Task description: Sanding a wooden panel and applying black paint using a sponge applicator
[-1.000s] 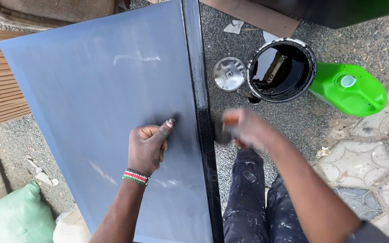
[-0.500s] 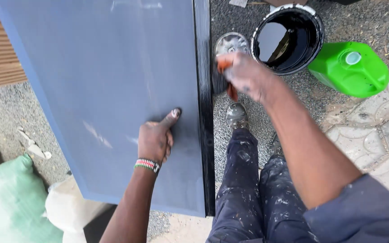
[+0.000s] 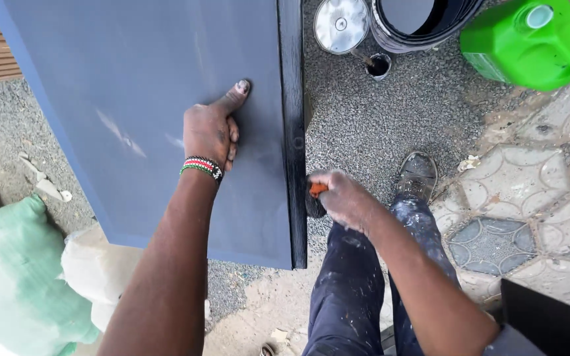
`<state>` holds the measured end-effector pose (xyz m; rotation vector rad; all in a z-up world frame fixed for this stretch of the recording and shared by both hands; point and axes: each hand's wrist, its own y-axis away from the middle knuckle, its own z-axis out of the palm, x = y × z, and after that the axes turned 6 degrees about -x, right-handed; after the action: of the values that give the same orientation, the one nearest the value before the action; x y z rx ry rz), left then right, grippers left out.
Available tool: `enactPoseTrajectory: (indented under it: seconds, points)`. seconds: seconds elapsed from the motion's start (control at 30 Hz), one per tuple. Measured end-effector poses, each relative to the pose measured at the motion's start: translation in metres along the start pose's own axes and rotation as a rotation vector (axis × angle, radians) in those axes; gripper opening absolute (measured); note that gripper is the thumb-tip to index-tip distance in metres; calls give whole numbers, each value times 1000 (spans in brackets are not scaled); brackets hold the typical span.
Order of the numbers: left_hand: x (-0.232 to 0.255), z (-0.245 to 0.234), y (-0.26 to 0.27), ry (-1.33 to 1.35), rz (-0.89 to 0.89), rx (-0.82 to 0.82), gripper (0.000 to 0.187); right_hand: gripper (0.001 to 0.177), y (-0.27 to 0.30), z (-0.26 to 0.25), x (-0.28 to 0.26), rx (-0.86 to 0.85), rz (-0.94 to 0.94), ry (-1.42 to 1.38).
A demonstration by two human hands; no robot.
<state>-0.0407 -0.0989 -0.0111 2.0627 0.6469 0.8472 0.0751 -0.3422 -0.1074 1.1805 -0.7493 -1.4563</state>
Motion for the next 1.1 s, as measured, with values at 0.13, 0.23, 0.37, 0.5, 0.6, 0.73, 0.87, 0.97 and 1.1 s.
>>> enactPoseTrajectory:
  seconds: [0.13, 0.23, 0.37, 0.5, 0.6, 0.73, 0.87, 0.97, 1.1]
  points:
    - [-6, -1, 2, 3, 59, 6, 82, 69, -12, 45, 57, 31, -100, 110]
    - [-11, 3, 1, 24, 90, 30, 78, 62, -23, 94, 119, 87, -180, 218]
    - [-20, 1, 4, 35, 168, 27, 77, 55, 0, 141, 168, 60, -90, 322]
    - [-45, -13, 8, -104, 331, -106, 72, 57, 32, 86, 117, 463, -19, -2]
    - [-50, -13, 2, -79, 402, -243, 59, 58, 41, 28, 38, 570, -126, -242]
    - [-52, -12, 1, -84, 413, -177, 61, 41, 35, 46, 18, 452, -270, -63]
    - [-41, -10, 5, -60, 331, -159, 59, 50, 41, 133, 113, 292, -118, 129]
    - [-38, -12, 10, -82, 335, -180, 59, 36, 43, 184, 179, 179, -148, 177]
    - [-37, -15, 11, -85, 343, -213, 59, 41, 44, 211, 203, 777, -518, 177]
